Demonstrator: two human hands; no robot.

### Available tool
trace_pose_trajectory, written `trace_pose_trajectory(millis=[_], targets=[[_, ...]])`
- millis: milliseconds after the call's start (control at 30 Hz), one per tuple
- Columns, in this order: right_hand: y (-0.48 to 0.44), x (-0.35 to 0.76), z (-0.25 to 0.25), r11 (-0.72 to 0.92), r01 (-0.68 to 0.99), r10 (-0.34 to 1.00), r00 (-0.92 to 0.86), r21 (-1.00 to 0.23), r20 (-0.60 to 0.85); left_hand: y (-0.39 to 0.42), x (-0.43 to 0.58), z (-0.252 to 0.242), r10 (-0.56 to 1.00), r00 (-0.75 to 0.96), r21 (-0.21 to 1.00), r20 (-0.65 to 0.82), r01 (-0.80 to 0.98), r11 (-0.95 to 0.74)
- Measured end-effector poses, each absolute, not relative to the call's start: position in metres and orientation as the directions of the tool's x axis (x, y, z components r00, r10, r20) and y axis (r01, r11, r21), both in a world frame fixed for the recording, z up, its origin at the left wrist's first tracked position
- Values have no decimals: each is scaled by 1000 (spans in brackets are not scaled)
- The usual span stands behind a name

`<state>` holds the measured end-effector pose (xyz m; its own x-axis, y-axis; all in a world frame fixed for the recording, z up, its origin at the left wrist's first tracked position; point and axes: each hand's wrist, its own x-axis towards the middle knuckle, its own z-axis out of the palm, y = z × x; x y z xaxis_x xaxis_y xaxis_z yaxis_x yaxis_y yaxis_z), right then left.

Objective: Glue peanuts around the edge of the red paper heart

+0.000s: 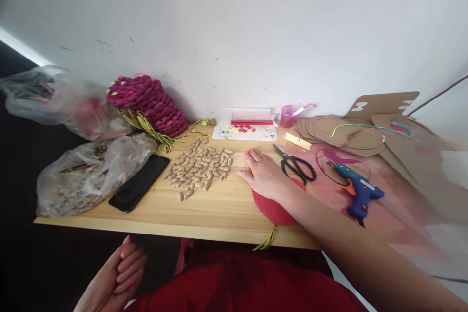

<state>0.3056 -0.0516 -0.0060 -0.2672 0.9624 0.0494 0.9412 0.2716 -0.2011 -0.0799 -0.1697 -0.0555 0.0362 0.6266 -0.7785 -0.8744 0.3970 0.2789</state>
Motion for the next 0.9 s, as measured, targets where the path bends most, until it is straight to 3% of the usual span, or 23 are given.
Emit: trace_pose_trajectory(millis=[300, 367, 533, 667, 733, 800, 867, 900], targets=[[-43, 308, -4, 375, 893, 927, -360, -248, 107, -154, -78, -5, 778, -30, 400, -627, -869, 290], [-57, 317, -4, 376, 890, 924, -340, -258, 175, -150, -80, 4, 792, -76, 424, -606, -873, 241], [-104, 357, -43, 413, 894, 874, -335, -173, 351, -130, -87, 27, 858, -186, 550, -478, -825, 127], [-112, 380, -86, 446, 892, 814, -371, -71, 447, -84, -103, 61, 903, -368, 724, -222, -682, -100], [-109, 379, -94, 458, 888, 794, -392, -34, 464, -49, -119, 88, 863, -500, 791, -66, -554, -260], [-104, 371, -94, 483, 876, 779, -424, -11, 462, -11, -142, 120, 753, -641, 854, 147, -302, -424], [-101, 360, -89, 499, 867, 769, -445, 5, 459, 27, -169, 154, 547, -652, 821, 526, 221, -526], [-100, 355, -85, 494, 869, 768, -441, 9, 463, 44, -180, 171, 449, -519, 685, 728, 528, -502]])
